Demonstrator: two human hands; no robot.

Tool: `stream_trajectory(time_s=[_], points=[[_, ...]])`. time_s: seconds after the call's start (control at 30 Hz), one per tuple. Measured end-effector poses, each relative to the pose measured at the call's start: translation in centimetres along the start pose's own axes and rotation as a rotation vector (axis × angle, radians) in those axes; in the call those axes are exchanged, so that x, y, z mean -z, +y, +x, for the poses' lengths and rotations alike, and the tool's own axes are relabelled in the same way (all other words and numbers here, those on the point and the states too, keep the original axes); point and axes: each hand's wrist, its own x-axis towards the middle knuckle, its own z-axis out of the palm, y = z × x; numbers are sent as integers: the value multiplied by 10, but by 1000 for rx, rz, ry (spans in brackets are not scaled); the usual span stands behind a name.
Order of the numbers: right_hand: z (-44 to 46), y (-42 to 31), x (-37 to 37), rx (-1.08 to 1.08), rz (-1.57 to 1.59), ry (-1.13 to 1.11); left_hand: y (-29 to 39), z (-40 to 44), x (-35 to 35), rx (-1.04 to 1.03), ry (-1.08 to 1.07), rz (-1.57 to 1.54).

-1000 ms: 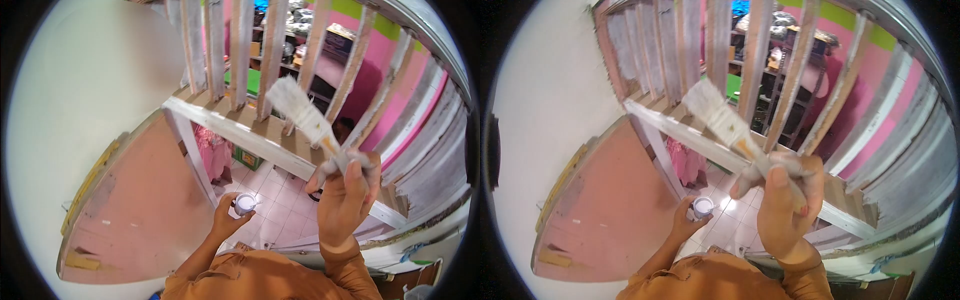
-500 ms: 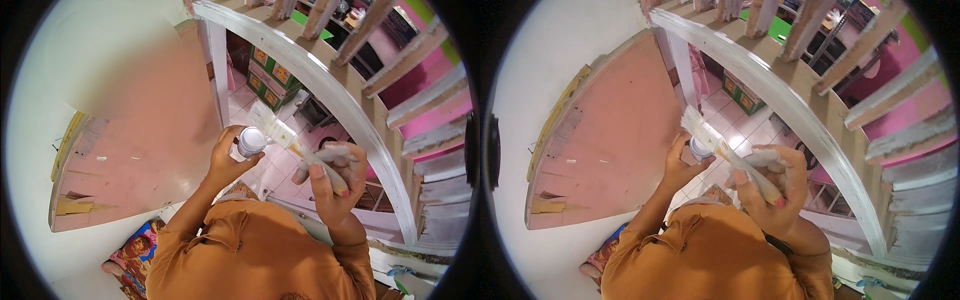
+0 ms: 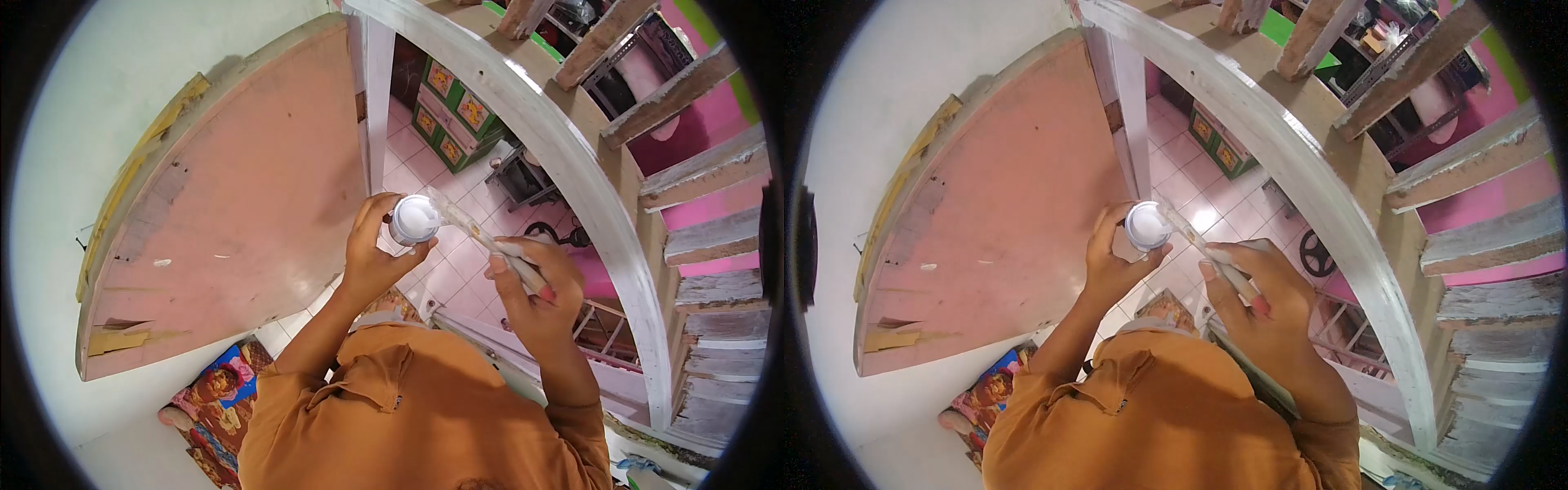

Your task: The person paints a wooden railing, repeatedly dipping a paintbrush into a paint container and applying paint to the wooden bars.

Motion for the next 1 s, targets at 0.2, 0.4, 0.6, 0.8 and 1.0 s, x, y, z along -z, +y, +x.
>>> stream_trajectory(time_s=[0.2,0.4,0.6,0.8,1.0], points=[[6,-2,10,111,-106,-38,13,-4,-8,30,37,46],[3,0,4,163,-110,-89,15,-11,-12,-3,77,40],[1,4,-6,246,-89,-121,15,-16,-9,26,80,47],[4,5,-12,229,-102,-171,12,-14,-5,-12,94,72],[10,3,-10,270,-103,-123,9,-13,-2,-8,99,90]])
